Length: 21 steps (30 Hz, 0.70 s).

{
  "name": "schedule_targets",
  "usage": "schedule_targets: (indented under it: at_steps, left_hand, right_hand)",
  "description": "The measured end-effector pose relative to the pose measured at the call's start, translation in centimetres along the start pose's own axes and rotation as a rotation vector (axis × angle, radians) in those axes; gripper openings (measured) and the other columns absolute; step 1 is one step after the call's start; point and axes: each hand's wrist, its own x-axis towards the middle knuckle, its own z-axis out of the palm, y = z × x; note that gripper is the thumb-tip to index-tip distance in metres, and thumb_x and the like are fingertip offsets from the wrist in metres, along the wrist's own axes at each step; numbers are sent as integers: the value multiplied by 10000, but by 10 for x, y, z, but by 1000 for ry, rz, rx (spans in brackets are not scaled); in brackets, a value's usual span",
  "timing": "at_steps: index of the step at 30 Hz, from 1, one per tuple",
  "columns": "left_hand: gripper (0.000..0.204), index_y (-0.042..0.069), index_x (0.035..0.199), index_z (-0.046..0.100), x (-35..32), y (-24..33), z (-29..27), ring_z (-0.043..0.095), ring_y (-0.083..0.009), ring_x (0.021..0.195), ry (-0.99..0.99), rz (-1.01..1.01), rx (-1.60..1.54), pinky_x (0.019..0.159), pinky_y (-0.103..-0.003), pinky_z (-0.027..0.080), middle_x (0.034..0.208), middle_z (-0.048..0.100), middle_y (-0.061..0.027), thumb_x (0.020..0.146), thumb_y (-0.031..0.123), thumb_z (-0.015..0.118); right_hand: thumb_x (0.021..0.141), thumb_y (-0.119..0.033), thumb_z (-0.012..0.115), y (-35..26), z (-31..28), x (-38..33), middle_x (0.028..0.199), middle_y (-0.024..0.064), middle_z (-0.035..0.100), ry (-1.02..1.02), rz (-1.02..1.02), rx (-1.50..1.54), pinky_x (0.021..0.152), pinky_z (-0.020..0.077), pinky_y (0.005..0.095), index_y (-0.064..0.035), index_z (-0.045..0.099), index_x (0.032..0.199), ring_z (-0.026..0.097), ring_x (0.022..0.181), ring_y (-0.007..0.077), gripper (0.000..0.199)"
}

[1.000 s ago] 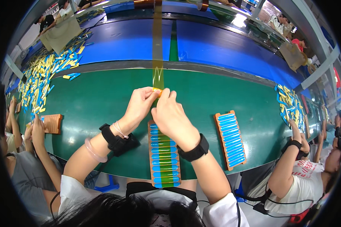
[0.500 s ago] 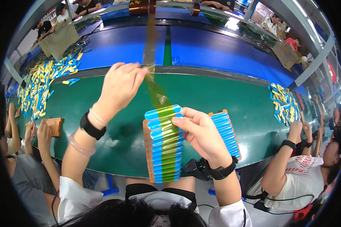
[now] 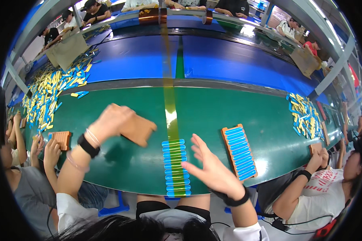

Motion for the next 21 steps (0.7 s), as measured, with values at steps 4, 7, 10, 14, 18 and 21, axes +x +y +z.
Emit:
schedule_targets:
  at_steps: [4, 7, 10, 14, 18, 21]
  left_hand:
    - [769, 108, 1125, 433, -17, -93, 6, 495, -259, 1022, -280, -367, 7, 816, -400, 408, 1072, 500, -73, 432, 109, 767]
    - [653, 86, 1128, 433, -22, -118, 13, 496, -258, 1035, -186, -450, 102, 829, -436, 403, 1090, 501, -74, 537, 63, 710]
    - [512, 21, 1163, 420, -1, -83, 28, 461, -294, 1051, 101, -379, 375, 831, -467, 385, 1188, 457, -101, 675, 43, 575]
    - [562, -87, 843, 587, 26, 49, -5, 242, -454, 1200, 29, -238, -527, 968, -472, 275, 1264, 293, -321, 701, 456, 598]
    - [443, -59, 832, 545, 14, 105, 5, 275, -446, 1192, 105, -130, -621, 949, -461, 295, 1231, 319, -348, 738, 368, 620]
    - [261, -16, 796, 507, 14, 106, -7, 509, -305, 986, 31, -194, -1188, 829, -393, 410, 1063, 517, -214, 777, 221, 615]
  right_hand:
    - [758, -165, 626, 1, -8, -39, 1290, 228, 307, 288, -105, -260, 989, 258, 351, 32, 223, 1286, 311, 1213, 320, 693]
    - [695, -82, 665, 25, -27, -74, 1237, 201, 365, 650, 4, -252, 963, 283, 357, 36, 265, 1265, 355, 1158, 309, 706]
    - [630, -118, 728, 57, -43, -101, 1245, 196, 355, 701, 105, -521, 957, 287, 365, 23, 216, 1290, 349, 1148, 309, 847]
    - [537, -169, 798, 88, -47, -117, 1247, 187, 337, 514, 110, -603, 950, 291, 358, 1, 74, 1333, 321, 1153, 296, 1090]
    - [542, -117, 768, 88, -36, -105, 1173, 201, 389, 572, 29, -482, 919, 305, 379, 75, 116, 1291, 357, 1075, 321, 1011]
    - [529, -115, 731, 86, -18, -106, 1134, 194, 410, 609, 13, -504, 880, 323, 390, 80, 132, 1287, 387, 1005, 319, 985]
